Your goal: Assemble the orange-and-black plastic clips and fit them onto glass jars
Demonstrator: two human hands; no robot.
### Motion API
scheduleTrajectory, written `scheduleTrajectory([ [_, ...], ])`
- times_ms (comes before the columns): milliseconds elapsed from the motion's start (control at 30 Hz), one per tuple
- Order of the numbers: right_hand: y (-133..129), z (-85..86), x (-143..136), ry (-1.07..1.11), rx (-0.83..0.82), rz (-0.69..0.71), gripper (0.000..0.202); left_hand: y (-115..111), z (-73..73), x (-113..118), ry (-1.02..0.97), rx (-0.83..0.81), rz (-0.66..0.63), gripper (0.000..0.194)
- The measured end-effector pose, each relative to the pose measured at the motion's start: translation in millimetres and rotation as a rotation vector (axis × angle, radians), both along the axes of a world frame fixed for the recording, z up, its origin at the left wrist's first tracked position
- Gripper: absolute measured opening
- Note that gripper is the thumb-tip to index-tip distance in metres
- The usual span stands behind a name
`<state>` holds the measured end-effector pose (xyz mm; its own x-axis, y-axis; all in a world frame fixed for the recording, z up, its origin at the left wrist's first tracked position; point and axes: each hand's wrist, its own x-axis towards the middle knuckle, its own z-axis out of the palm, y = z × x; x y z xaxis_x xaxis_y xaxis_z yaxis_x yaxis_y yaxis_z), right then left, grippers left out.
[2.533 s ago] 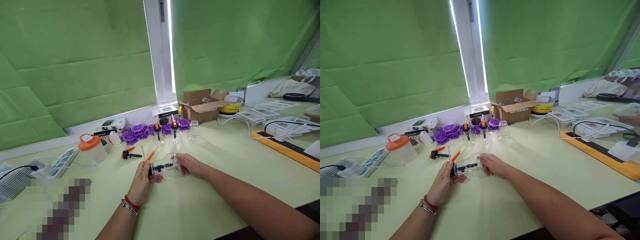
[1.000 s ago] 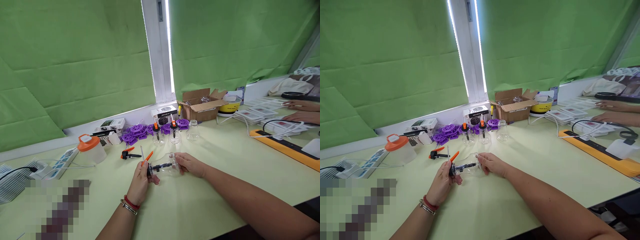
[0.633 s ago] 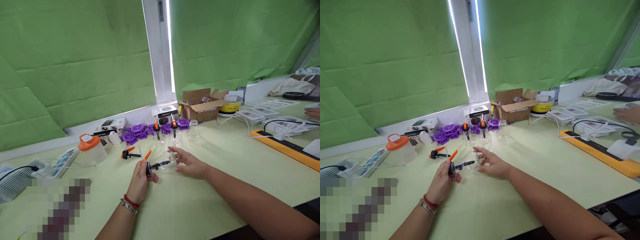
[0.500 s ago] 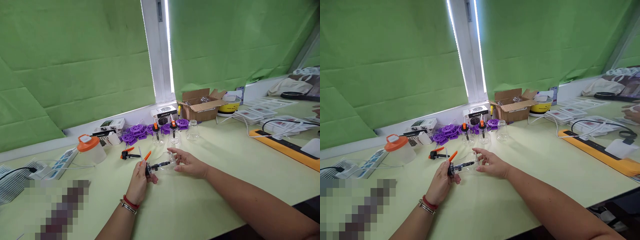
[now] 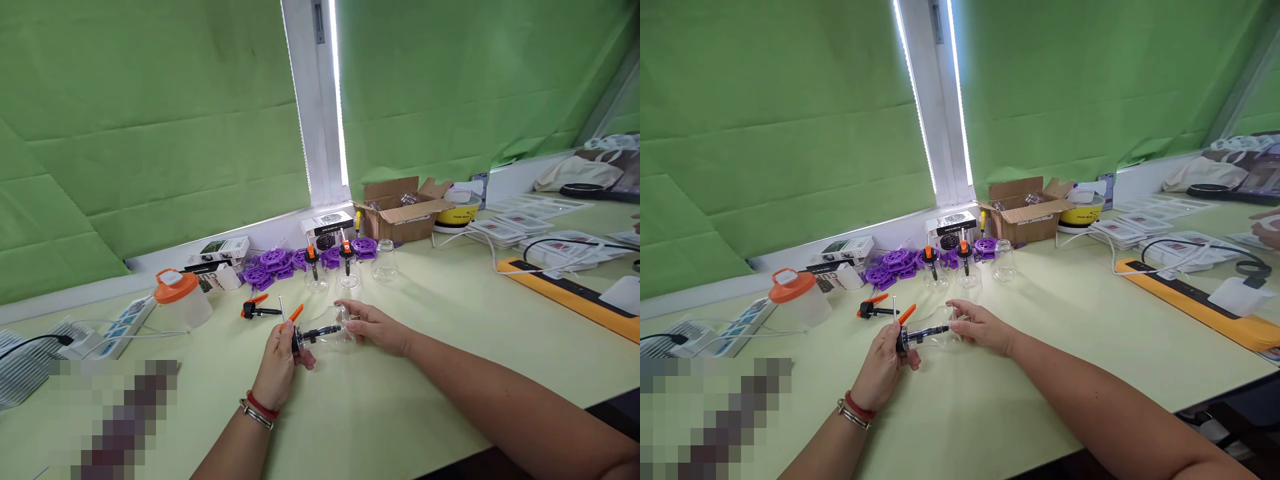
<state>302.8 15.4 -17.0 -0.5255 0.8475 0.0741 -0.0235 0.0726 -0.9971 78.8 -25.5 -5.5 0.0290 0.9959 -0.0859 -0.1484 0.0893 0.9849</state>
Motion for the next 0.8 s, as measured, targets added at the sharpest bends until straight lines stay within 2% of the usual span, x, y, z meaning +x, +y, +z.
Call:
scheduleTrajectory([
  [333,1.1,-6.1,-3.2,0.081,-0.143,0.016,0.052,-2.4,7.0,1.9,0.087,0.022,0.008,0.038],
  [533,-1.2,-2.6,-3.1,0.111,-0.171,0.020,0.050,-3.3,8.0,1.1,0.120,0.040,0.000,0.038],
  [800,1.0,-4.7,-3.2,0.119,-0.179,0.011,0.052,-3.0,6.2,1.3,0.063,0.055,-0.014,0.038],
])
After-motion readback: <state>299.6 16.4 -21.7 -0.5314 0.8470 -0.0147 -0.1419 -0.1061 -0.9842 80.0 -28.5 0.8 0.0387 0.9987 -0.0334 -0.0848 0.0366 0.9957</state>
